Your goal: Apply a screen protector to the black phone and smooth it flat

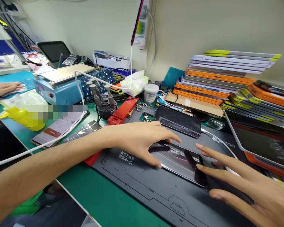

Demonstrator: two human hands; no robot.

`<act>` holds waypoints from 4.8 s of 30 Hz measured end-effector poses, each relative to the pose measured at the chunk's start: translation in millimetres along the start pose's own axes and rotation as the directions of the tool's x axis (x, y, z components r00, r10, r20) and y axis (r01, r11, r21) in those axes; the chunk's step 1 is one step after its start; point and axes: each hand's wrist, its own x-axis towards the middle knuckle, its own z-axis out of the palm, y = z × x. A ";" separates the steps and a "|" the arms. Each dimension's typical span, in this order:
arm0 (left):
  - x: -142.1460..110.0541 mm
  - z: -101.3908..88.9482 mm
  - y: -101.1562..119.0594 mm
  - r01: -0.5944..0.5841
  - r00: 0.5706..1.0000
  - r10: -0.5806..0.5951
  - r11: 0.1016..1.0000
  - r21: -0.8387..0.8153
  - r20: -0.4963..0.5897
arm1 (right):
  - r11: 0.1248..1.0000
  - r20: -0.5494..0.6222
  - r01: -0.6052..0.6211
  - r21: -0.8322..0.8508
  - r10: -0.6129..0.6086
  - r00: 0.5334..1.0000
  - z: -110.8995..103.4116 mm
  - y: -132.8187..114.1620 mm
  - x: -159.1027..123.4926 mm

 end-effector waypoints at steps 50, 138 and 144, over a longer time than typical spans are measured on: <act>0.3 10.8 -6.5 -0.020 0.999 0.019 0.999 -0.039 -0.039 | 0.983 0.132 0.072 0.168 -0.095 0.987 -17.6 -59.5 75.7; -5.4 5.1 -13.2 0.139 0.986 -0.124 0.981 -0.136 0.115 | 0.966 -0.022 -0.218 0.140 0.224 0.974 -30.4 -19.9 38.3; -2.9 6.3 -15.2 0.173 0.981 -0.168 0.984 -0.038 0.101 | 0.943 0.197 -0.270 0.192 0.233 0.952 -55.9 15.0 24.8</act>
